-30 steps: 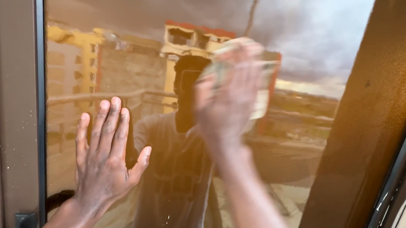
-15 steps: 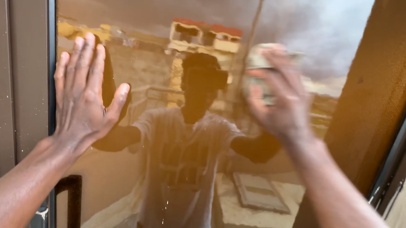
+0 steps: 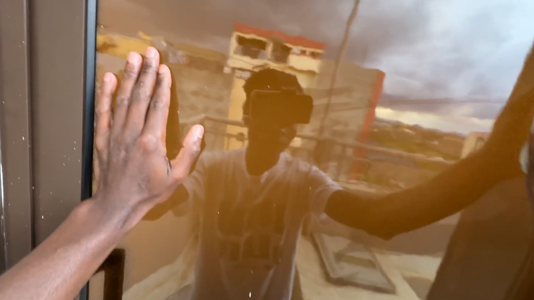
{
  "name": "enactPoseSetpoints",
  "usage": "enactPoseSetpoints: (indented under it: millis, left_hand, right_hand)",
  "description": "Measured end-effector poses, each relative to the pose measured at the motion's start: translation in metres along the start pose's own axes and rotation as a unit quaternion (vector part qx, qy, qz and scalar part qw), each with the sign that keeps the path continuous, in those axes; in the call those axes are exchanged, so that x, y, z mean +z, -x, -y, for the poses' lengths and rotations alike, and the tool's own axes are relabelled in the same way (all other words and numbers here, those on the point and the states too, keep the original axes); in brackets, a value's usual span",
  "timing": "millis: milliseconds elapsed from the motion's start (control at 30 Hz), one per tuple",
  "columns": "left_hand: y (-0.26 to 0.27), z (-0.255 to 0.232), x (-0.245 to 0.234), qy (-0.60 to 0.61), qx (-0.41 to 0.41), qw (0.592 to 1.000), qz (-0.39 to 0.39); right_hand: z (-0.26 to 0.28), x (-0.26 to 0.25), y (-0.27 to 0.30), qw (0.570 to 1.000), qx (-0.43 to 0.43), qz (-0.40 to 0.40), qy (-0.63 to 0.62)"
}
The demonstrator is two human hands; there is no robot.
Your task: Wiping a glass door with a cloth to clean the surface
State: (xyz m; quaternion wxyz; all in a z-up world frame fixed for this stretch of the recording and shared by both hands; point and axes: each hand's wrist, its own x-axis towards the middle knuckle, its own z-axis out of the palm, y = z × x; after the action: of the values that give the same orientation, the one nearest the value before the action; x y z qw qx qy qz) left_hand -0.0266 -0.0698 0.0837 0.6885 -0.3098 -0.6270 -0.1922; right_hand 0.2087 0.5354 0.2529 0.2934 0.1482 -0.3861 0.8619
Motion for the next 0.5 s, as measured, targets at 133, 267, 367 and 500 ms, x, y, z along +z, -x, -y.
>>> enactPoseSetpoints:
  millis: [133,267,367,500]
  left_hand:
    - [-0.003,0.0,-0.001,-0.01,0.0,1.0,0.002]
    - [-0.002,0.001,0.004,-0.018,0.006,1.0,-0.014]
    - [-0.001,0.004,0.006,-0.027,0.008,0.999,-0.015]
    - [0.0,0.007,0.005,-0.022,0.015,0.999,-0.018]
  right_hand:
    - [-0.126,0.095,-0.041,0.742,-0.602,-0.044,0.292]
    - [-0.253,0.224,0.036,0.427,-0.686,-0.086,0.583]
    - [-0.323,0.267,0.052,0.447,-0.675,-0.059,0.584]
    - [-0.398,0.281,0.082,0.42,-0.649,0.034,0.633]
